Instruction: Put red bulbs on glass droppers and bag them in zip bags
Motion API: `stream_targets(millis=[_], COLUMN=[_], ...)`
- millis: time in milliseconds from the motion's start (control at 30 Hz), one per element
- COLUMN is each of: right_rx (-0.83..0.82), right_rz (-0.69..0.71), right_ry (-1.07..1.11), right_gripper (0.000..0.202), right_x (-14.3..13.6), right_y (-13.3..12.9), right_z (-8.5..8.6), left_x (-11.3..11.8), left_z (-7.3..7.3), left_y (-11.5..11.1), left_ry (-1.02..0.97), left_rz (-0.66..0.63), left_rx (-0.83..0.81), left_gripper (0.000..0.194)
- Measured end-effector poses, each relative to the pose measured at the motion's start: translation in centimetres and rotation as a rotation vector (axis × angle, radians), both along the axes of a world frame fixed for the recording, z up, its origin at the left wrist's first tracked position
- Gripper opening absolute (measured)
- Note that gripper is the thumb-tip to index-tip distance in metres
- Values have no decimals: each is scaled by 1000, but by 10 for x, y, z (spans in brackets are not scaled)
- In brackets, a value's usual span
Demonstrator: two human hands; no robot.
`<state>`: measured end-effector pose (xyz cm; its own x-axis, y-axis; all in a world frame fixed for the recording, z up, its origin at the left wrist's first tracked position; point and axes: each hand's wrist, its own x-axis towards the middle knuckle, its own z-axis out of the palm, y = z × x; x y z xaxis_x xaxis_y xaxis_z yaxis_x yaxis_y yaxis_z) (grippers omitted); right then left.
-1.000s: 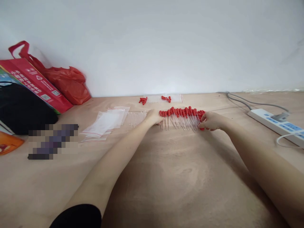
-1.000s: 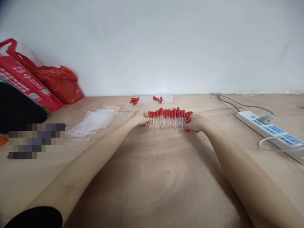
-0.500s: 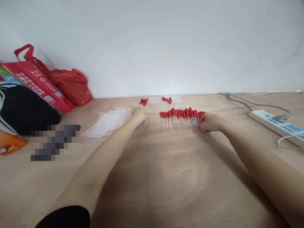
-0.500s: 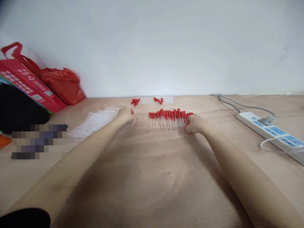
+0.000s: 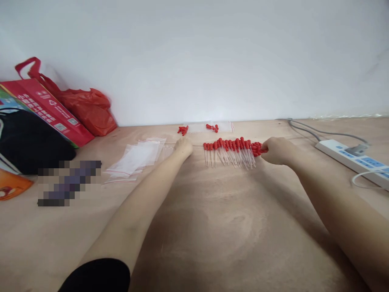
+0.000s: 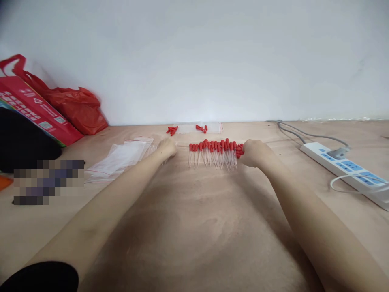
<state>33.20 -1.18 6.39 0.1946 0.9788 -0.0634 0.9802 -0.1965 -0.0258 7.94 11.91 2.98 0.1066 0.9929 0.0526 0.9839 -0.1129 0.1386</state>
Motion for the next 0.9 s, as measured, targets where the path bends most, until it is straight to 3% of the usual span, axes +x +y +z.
stream_targets(millis=[133, 233, 300, 367, 567, 700, 900], right_rx=[202, 296, 365, 456, 555, 565, 537], right_rz=[112, 239, 348, 449, 589, 724, 802], right_ry=[145, 267, 361, 479, 681, 746, 880], right_gripper=[19, 16, 11, 9, 18, 24, 24], right_x=[-9, -22, -32, -45, -85, -96, -98], right_y=[-4, -4, -4, -4, -15, -23, -24], right_z=[-2, -9, -16, -23, -50, -61, -69], left_x=[3, -3, -13, -26, -55, -54, -52], left_z=[18, 30, 30, 21, -21, -32, -34], left_y=[-15, -40, -60, -78, -105, -110, -114], left_ry=[-47, -102, -156, -329, -457, -457, -454], left_rz=[-86, -203, -298, -518, -820, -881, -887], left_rx=[34, 103, 159, 191, 344, 386, 420], left_gripper=[13, 19, 16, 12, 18, 19, 17])
